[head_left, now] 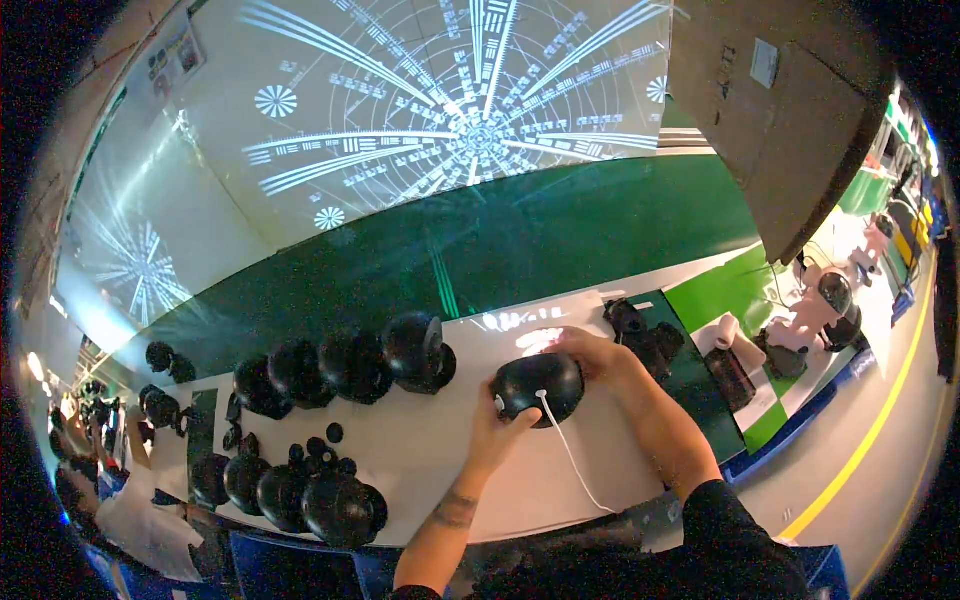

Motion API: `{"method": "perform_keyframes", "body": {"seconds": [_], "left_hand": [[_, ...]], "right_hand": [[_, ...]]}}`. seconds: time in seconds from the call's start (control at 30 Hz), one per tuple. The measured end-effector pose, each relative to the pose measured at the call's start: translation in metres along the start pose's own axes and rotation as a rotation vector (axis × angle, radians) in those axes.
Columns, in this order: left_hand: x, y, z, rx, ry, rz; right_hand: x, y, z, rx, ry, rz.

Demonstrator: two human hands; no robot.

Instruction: Testing security cameras by connecting them to power and verifying the lens focus against a calibration pattern.

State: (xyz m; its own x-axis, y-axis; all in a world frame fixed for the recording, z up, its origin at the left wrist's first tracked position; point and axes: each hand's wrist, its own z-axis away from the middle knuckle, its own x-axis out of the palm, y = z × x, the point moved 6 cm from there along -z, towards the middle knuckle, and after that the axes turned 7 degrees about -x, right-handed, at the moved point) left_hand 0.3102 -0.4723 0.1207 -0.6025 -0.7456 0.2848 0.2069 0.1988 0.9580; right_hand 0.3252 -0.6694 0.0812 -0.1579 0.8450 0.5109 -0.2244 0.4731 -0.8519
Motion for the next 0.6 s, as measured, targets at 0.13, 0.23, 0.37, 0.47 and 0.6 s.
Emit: {"method": "perform_keyframes", "body": {"seconds": [0.13,0.23,0.37,0.47,0.6], "left_hand": [[0.001,0.005,0.001,-0.022,0.004,-0.034],[0.000,0.003,0.000,-0.050,-0.003,-0.024],[0.000,0.005,-0.001,0.042,-0.008,-0.078],[0.002,0.004,0.001,0.052,-0.002,-0.131],[0.000,0.000,0.001,-0.005,0.002,-0.056]], "right_hand": [[0.018,-0.015,0.006,-0.039,-0.011,0.066],[0.022,-0.023,0.010,-0.020,0.080,0.186],[0.025,-0.024,0.012,0.027,0.084,0.161],[0.023,-0.023,0.015,0.008,0.128,0.175],[0.019,-0.019,0.021,0.125,0.312,0.124]]}}
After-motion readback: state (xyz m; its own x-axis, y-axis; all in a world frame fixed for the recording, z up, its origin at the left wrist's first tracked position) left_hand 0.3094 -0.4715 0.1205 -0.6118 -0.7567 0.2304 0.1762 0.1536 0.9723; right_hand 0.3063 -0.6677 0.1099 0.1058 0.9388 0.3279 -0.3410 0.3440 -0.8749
